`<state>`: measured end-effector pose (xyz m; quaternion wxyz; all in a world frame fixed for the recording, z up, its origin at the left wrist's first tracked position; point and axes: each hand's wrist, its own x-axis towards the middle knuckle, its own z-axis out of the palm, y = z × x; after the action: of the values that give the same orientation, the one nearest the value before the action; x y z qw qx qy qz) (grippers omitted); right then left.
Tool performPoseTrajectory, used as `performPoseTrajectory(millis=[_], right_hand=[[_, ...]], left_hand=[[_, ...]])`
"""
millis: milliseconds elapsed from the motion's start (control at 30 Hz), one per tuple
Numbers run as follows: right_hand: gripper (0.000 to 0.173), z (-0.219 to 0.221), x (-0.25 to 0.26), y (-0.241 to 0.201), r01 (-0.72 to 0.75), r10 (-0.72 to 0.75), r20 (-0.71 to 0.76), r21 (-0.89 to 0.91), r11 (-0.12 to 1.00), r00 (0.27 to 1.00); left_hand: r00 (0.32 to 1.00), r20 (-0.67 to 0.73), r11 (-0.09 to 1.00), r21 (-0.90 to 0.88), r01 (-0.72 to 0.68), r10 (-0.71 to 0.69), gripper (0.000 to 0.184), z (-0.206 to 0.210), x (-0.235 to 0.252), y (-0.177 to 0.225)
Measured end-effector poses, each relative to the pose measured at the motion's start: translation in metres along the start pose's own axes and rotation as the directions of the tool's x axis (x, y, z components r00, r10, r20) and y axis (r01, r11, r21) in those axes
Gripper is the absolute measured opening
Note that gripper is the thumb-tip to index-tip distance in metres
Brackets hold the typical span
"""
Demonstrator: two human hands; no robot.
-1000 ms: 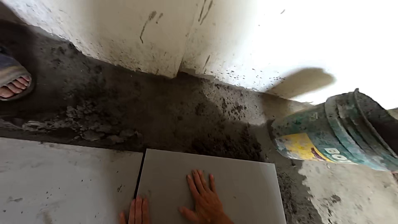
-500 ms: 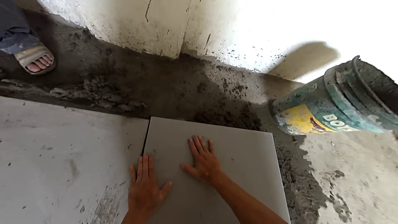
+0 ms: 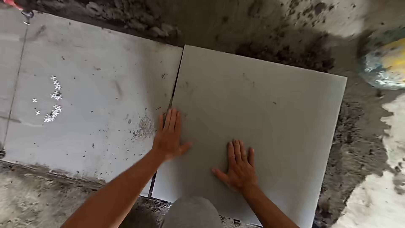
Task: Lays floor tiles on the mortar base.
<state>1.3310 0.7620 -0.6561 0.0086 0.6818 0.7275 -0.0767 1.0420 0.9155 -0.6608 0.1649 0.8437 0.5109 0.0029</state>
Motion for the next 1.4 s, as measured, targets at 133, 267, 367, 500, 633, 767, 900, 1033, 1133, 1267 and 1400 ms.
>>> performPoseTrajectory(millis=[133, 267, 367, 500, 633, 767, 900, 1033, 1133, 1267, 1400], right_hand=[[0.125, -0.002, -0.001, -0.006, -0.031, 0.032, 0.009, -0.014, 0.999, 0.999], [0.127, -0.001, -0.002, -0.007, -0.029, 0.029, 0.001, -0.028, 0.999, 1.000], [0.129, 0.001, 0.001, -0.005, -0.020, 0.021, 0.018, -0.023, 1.000, 1.000], [0.129, -0.003, -0.005, -0.005, -0.025, 0.026, 0.023, -0.032, 0.999, 0.999], [0.130, -0.009, -0.015, -0.004, -0.020, 0.023, 0.042, -0.061, 0.998, 0.999], [0.130, -0.003, 0.000, 0.000, 0.004, -0.004, -0.011, -0.069, 0.998, 1.000], [0.128, 0.002, 0.004, -0.004, 0.004, -0.007, -0.091, -0.031, 0.999, 0.996], [0.127, 0.005, -0.002, -0.003, 0.003, -0.007, -0.107, -0.039, 0.999, 0.994], [0.125, 0.009, -0.001, -0.004, 0.024, -0.026, -0.142, -0.012, 1.000, 0.990], [0.118, -0.008, -0.001, 0.004, 0.071, -0.069, -0.051, 0.055, 0.996, 0.996], [0.107, -0.080, -0.013, 0.023, 0.086, -0.117, 0.243, 0.137, 0.987, 0.963]], left_hand=[[0.998, -0.019, 0.997, 0.039, -0.065, 0.066, 0.120, 0.011, -0.036, -0.003], [0.994, -0.072, 0.995, 0.058, -0.080, 0.084, 0.116, 0.014, -0.033, -0.004], [0.991, -0.118, 0.996, 0.074, -0.057, 0.065, 0.115, 0.019, -0.036, -0.004], [0.992, -0.108, 0.993, 0.108, -0.051, 0.063, 0.118, 0.019, -0.040, -0.001], [0.992, -0.110, 0.992, 0.113, -0.047, 0.060, 0.117, 0.021, -0.049, 0.006], [0.990, -0.125, 0.985, 0.167, -0.045, 0.066, 0.117, 0.025, -0.038, 0.000], [0.994, -0.094, 0.981, 0.193, -0.030, 0.049, 0.119, 0.016, -0.032, -0.003], [0.996, 0.089, 0.989, 0.149, 0.019, -0.032, 0.118, 0.014, -0.033, 0.002], [0.993, 0.088, 0.991, 0.120, 0.062, -0.073, 0.108, 0.004, -0.044, 0.010], [0.956, -0.257, 0.990, -0.022, 0.137, -0.138, 0.088, 0.003, -0.129, 0.048], [0.880, -0.157, 0.860, -0.345, 0.377, -0.449, 0.066, -0.002, -0.307, 0.115]])
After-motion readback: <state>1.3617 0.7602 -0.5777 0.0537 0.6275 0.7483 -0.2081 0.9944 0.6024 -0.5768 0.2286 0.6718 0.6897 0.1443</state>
